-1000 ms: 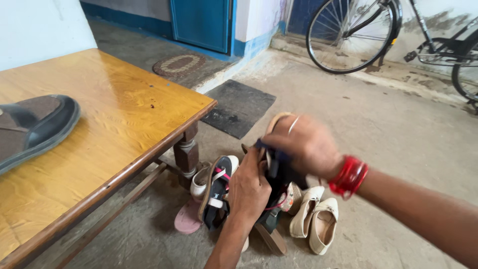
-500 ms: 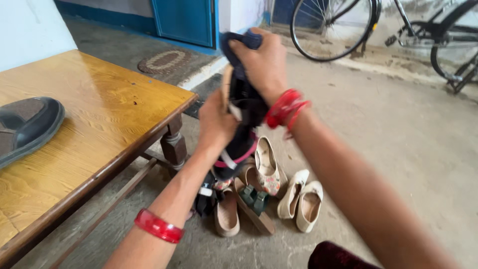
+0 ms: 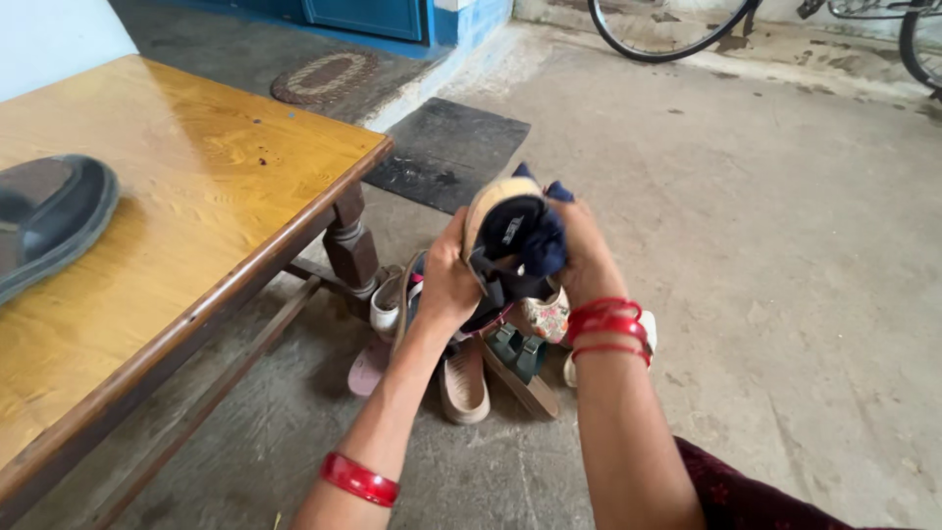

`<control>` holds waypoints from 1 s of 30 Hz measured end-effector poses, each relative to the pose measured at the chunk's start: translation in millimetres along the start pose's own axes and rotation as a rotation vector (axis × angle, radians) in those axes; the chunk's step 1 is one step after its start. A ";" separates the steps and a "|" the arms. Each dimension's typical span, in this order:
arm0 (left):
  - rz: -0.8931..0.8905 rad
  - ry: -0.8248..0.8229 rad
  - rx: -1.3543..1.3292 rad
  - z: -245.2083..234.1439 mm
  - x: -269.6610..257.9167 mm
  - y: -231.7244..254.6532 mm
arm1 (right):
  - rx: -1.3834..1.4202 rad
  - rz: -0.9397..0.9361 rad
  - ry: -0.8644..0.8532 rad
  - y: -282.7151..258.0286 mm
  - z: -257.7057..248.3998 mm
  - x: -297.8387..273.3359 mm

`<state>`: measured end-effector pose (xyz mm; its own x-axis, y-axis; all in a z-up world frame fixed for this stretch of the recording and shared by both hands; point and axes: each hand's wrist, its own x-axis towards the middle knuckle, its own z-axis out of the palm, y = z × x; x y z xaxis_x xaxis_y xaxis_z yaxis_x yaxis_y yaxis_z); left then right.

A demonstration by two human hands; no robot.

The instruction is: The person sits on the floor and wipes several pairs of shoes with a dark cloth. They clean a brown slip-on shoe on a wooden table, then wipe sandals and other shoes on the floor, handling them one at a time.

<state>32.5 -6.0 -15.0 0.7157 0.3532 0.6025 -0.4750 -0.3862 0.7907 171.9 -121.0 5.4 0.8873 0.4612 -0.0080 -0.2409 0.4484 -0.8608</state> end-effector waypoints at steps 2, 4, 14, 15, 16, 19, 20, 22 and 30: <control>-0.007 0.007 -0.021 0.8 -3.1 0.7 | -0.021 -0.139 0.023 6.0 2.4 -2.7; 0.005 0.018 -0.024 -1.0 -0.1 6.5 | -0.053 -0.247 0.021 3.0 12.8 -8.1; 0.101 -0.012 -0.165 -20.5 6.7 43.2 | -0.349 -0.273 -0.156 -3.3 25.1 -8.3; 0.146 -0.009 -0.122 -24.4 7.4 45.0 | -0.464 -0.306 -0.203 8.1 22.5 -5.6; 0.191 -0.006 -0.079 -27.7 8.2 45.9 | -0.430 -0.260 -0.224 19.9 20.2 -4.0; 0.180 0.039 -0.162 -34.1 8.2 43.2 | -0.336 -0.153 -0.263 45.5 23.8 -3.7; 0.163 0.044 -0.213 -35.5 6.6 41.6 | -0.306 -0.142 -0.251 47.3 26.5 -5.3; 0.138 0.039 -0.314 -37.0 6.2 38.8 | -0.208 -0.193 -0.169 40.9 34.3 -8.7; 0.116 0.065 -0.138 -29.1 2.6 45.1 | -0.112 -0.667 -0.117 38.7 34.3 -20.8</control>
<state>-2.0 2.2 25.4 0.6197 0.3687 0.6928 -0.6213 -0.3088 0.7201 130.6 -87.1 -10.3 0.7819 0.1960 0.5917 0.3904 0.5860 -0.7100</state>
